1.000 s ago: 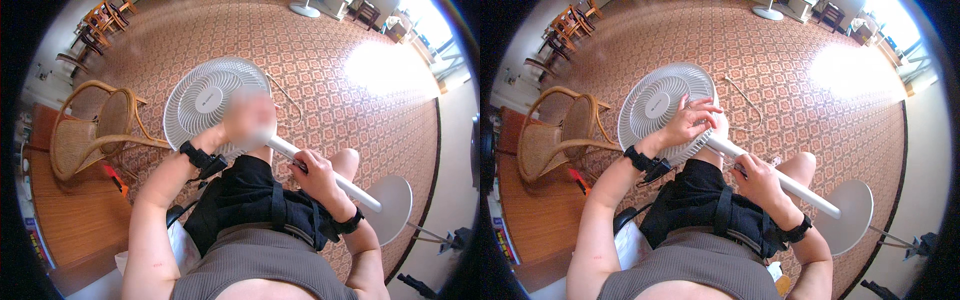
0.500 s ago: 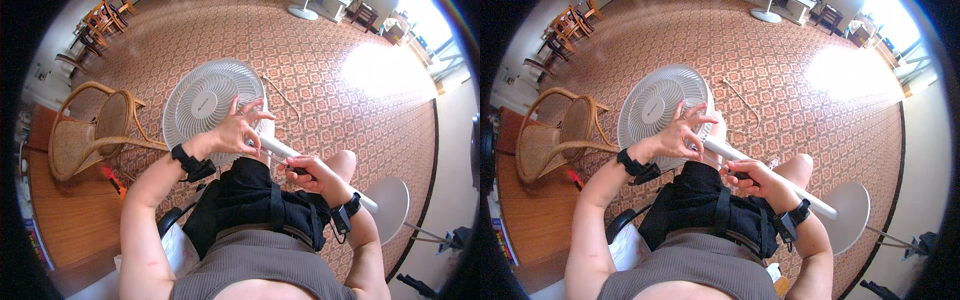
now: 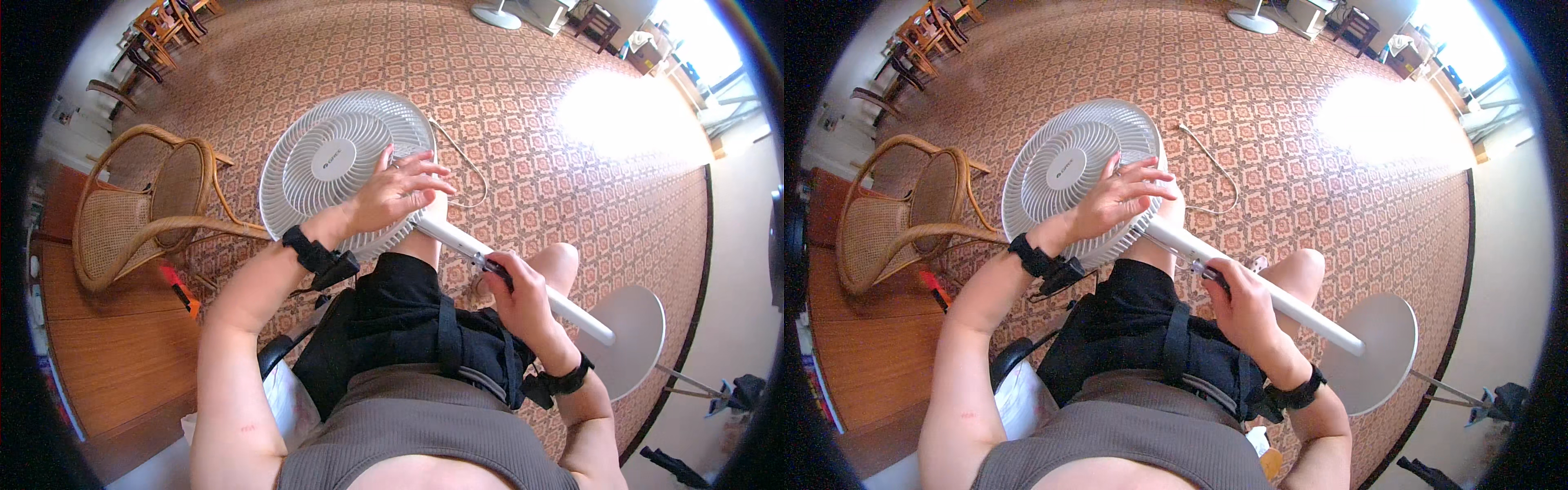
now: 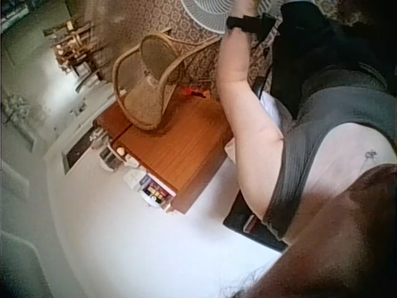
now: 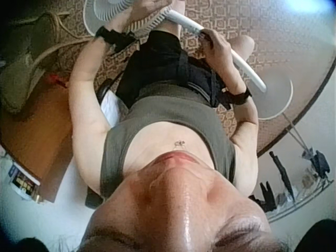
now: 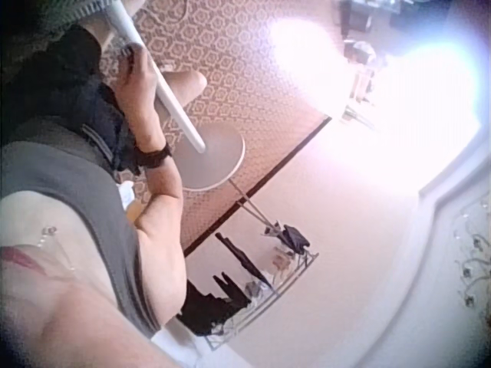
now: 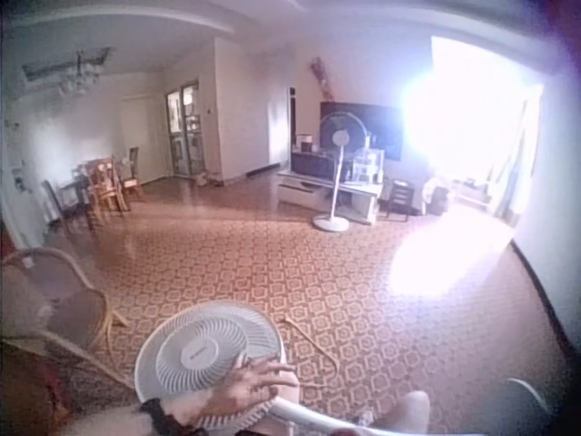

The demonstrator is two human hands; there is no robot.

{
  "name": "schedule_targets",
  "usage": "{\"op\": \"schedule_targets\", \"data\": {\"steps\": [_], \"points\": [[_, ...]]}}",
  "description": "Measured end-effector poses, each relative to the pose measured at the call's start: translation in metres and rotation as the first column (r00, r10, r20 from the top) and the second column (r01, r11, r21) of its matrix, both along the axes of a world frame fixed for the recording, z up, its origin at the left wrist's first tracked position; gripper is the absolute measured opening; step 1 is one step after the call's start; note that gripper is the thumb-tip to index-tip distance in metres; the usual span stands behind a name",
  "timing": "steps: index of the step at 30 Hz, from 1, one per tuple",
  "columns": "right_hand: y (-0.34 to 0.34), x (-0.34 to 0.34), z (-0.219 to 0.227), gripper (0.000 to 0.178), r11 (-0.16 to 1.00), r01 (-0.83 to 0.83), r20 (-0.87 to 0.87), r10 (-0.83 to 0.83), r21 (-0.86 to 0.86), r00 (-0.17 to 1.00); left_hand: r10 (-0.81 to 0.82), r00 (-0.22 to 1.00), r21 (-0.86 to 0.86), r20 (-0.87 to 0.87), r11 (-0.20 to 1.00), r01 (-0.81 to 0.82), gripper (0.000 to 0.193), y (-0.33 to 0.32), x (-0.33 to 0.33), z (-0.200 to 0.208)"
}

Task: The recorder uses a screwdriver to disassemble and then reassemble a white electric pedestal fan while seated.

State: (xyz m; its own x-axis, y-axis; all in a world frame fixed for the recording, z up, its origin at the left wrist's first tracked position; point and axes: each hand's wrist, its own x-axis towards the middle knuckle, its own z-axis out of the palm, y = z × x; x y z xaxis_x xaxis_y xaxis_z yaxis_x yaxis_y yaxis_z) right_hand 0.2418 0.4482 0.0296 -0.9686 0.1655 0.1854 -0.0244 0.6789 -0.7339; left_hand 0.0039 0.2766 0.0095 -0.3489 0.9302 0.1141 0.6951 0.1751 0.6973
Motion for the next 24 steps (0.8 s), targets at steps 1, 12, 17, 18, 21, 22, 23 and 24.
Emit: {"op": "schedule_targets", "data": {"steps": [1, 12, 17, 18, 21, 22, 23, 24], "points": [[-0.001, -0.001, 0.000, 0.017, 0.978, 0.084, 0.128, -0.060, -0.191, 0.990, 0.021, 1.000, 0.018, -0.018, 1.000, -0.021, 0.044, 0.000, 0.000, -0.001], [-0.002, 0.000, 0.000, 0.026, 0.967, -0.082, -0.120, 0.114, 0.242, 0.986, 0.018, 1.000, 0.007, 0.007, 1.000, -0.018, 0.049, -0.001, 0.002, -0.004], [0.004, -0.005, -0.028, 0.019, 0.977, -0.021, 0.016, 0.025, -0.214, 1.000, 0.035, 0.999, 0.003, -0.036, 0.999, -0.035, 0.046, 0.004, 0.003, -0.006], [0.005, -0.005, -0.034, 0.017, 0.812, 0.115, 0.218, 0.015, -0.572, 0.976, 0.050, 0.998, 0.033, -0.039, 0.998, -0.049, 0.043, 0.005, 0.003, -0.008], [0.008, -0.008, -0.036, 0.018, 0.817, 0.127, 0.246, 0.020, -0.563, 0.969, 0.070, 0.996, 0.067, -0.049, 0.996, -0.067, 0.038, 0.005, 0.002, -0.013], [0.009, -0.010, -0.035, 0.019, 0.819, 0.133, 0.263, 0.022, -0.558, 0.965, 0.075, 0.996, 0.071, -0.051, 0.995, -0.072, 0.036, 0.004, 0.002, -0.014], [0.011, -0.011, -0.032, 0.020, 0.822, 0.142, 0.281, 0.022, -0.551, 0.959, 0.074, 0.996, 0.071, -0.052, 0.995, -0.071, 0.036, 0.005, 0.001, -0.010], [0.012, -0.011, -0.029, 0.021, 0.825, 0.152, 0.300, 0.023, -0.545, 0.954, 0.059, 0.998, 0.035, -0.009, 0.998, -0.059, 0.039, 0.003, 0.000, -0.005]]}}
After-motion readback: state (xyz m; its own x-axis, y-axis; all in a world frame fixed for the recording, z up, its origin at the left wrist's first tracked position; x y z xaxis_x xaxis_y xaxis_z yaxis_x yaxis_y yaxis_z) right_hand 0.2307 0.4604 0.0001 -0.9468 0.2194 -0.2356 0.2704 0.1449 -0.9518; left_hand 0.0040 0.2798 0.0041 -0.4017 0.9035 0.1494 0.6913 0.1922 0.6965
